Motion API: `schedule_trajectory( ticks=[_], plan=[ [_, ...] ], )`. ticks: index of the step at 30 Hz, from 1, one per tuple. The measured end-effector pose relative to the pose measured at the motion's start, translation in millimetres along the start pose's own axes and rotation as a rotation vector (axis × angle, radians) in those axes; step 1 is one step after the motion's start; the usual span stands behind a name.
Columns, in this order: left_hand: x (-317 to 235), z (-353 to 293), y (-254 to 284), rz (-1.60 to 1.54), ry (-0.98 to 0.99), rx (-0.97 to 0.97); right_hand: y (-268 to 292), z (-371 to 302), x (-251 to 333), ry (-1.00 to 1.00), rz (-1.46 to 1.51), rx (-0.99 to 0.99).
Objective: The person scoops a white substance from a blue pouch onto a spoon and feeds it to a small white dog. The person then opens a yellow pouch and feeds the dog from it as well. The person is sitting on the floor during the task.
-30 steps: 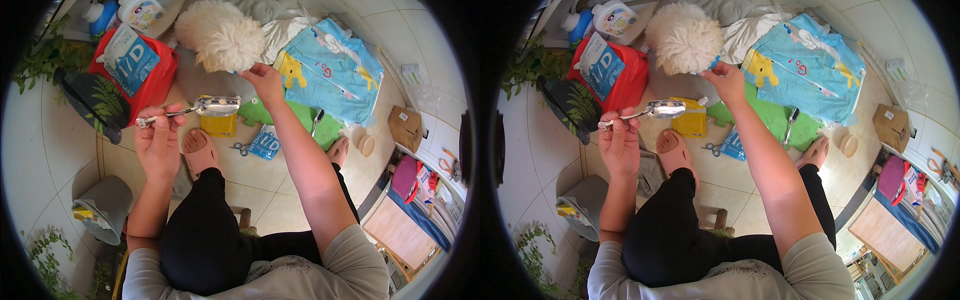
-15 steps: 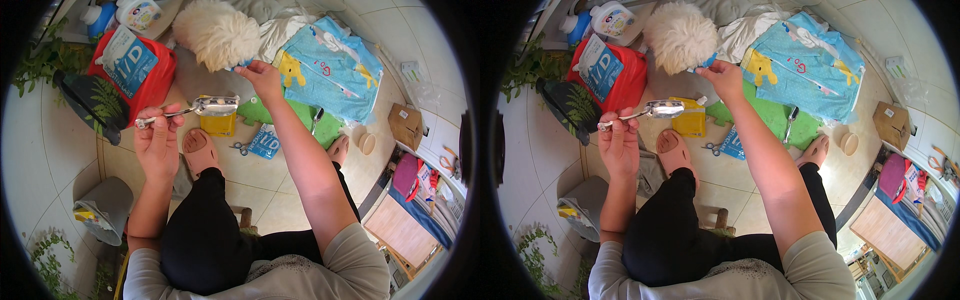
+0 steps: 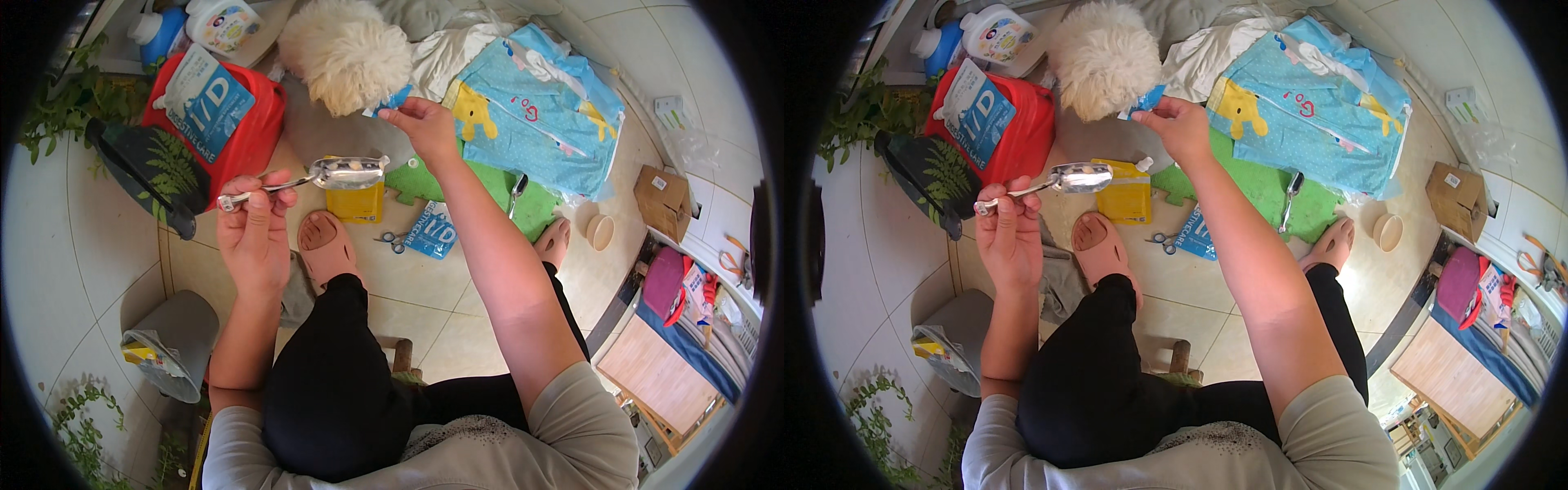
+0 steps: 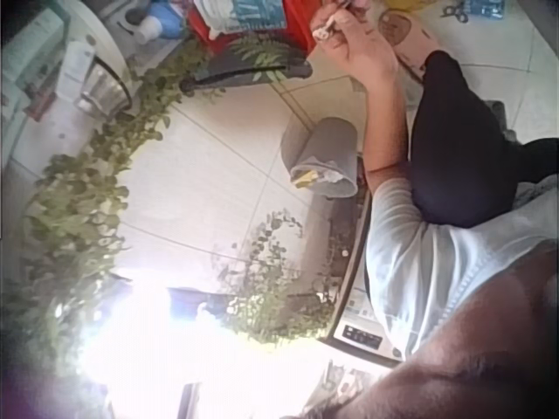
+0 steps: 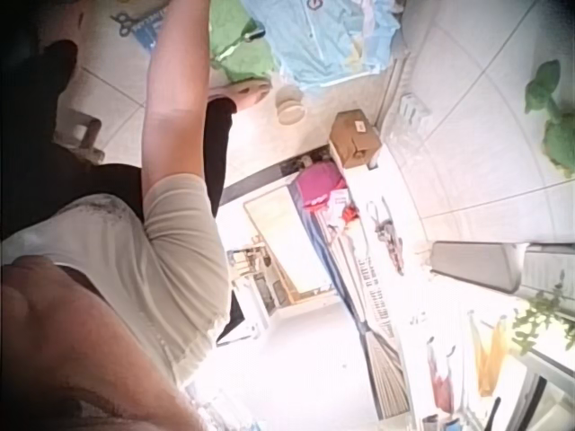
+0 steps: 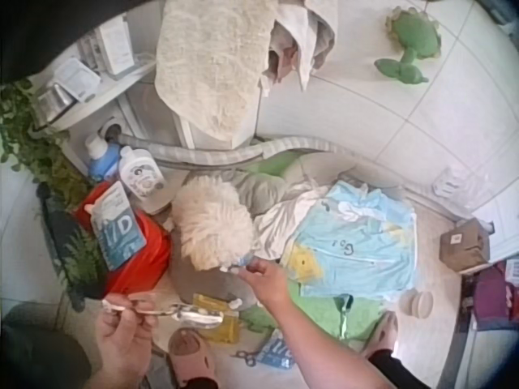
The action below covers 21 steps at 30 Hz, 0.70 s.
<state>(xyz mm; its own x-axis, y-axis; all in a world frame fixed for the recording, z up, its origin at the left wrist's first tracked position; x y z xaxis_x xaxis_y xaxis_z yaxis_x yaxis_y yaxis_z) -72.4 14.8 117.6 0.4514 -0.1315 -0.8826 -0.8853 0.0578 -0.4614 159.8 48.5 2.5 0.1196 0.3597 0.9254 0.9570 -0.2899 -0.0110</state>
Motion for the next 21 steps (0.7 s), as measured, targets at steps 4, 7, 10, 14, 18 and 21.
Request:
schedule_trajectory(
  ticks=[4, 7, 10, 14, 18, 21],
  plan=[
    [-0.9, -0.6, 1.7, -0.011, 0.002, -0.004, -1.9, -1.4, 0.9, -0.016, -0.001, 0.04],
    [-1.7, 0.1, 2.5, -0.007, 0.012, -0.036, -1.2, -0.7, -0.8, -0.023, 0.006, 0.046],
    [-1.1, 0.5, 2.4, -0.007, 0.018, -0.054, 2.2, 1.7, -7.2, -0.01, -0.014, 0.043],
    [-1.3, 0.3, 3.8, -0.011, 0.017, -0.065, 5.6, -1.6, -5.2, 0.038, -0.066, 0.029],
    [-1.2, 0.5, 3.5, -0.011, 0.022, -0.065, 10.4, -3.3, -6.9, 0.083, -0.036, 0.0],
    [-2.1, -0.2, 4.0, -0.009, 0.028, -0.07, 7.2, -8.0, 0.3, 0.067, -0.021, 0.004]
  ],
)
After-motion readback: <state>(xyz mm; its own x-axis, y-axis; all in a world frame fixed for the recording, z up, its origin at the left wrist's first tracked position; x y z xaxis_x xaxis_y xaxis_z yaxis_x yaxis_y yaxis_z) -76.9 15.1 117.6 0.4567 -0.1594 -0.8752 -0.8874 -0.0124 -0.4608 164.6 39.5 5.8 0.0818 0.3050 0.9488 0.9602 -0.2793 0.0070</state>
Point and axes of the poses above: each hand's wrist, its own z-axis towards the middle knuckle, its own y-axis out of the back of the hand, x = y × z, the point moved 6 cm from there along z, towards the middle knuckle, and after that the axes turned 6 degrees about z, right-handed, at the moved point
